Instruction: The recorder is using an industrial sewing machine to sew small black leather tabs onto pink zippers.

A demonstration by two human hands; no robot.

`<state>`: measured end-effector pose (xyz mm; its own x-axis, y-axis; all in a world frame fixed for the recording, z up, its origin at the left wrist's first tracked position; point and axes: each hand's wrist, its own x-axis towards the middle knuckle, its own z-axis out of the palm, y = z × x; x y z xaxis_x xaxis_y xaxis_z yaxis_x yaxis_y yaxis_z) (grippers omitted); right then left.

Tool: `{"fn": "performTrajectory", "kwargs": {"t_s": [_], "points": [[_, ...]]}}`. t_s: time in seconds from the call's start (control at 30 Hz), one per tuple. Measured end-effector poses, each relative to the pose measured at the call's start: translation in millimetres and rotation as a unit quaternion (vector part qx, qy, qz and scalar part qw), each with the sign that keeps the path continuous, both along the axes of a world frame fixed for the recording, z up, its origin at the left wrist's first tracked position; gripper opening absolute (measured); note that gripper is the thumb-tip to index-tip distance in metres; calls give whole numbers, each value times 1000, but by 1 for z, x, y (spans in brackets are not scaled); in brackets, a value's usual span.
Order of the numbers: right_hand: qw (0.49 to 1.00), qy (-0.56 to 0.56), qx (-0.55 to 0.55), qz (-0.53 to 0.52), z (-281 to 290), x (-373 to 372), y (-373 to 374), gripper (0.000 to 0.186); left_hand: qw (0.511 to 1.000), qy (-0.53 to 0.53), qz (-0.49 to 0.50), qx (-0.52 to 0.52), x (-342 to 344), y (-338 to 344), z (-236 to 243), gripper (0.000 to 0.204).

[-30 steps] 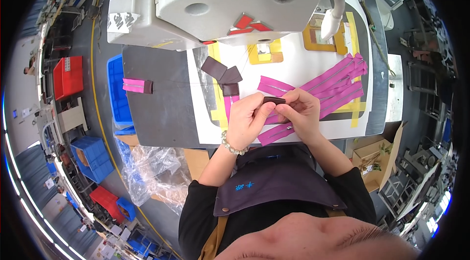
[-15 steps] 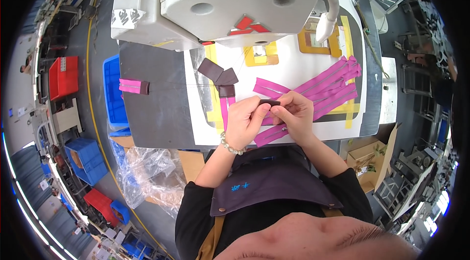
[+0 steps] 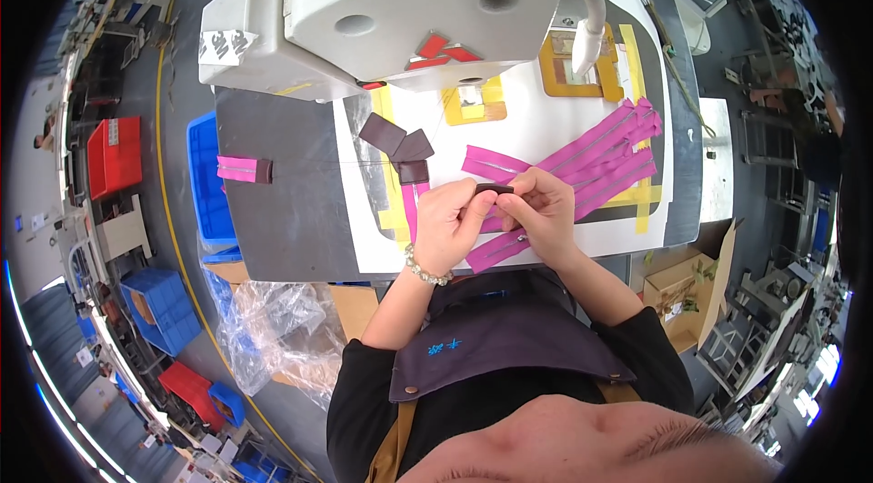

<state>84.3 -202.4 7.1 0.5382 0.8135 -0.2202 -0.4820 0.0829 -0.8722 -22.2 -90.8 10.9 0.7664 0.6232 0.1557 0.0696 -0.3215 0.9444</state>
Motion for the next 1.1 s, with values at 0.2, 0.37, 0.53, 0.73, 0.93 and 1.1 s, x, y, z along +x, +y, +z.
{"fn": "performTrajectory", "kwargs": {"t_s": [0.2, 0.37, 0.53, 0.73, 0.93, 1.1], "points": [[1000, 4, -10, 15, 2, 2, 1, 10, 1000, 17, -6, 18, 0, 4, 3, 27], [1000, 7, -14, 22, 1, 4, 1, 10, 999, 20, -38, 7, 1, 10, 5, 28], [972, -64, -79, 212, 15, 36, 7, 11, 993, 37, -115, 10, -4, 27, 9, 28], [870, -263, -79, 409, 45, 66, 32, 15, 953, 77, -291, 40, -1, 56, 17, 26], [892, -168, -137, 396, 31, 86, 67, 18, 964, 122, -204, 116, 9, 70, 22, 16], [941, -117, -173, 265, 5, 101, 93, 25, 928, 117, -62, 347, 14, 78, 7, 14]]}}
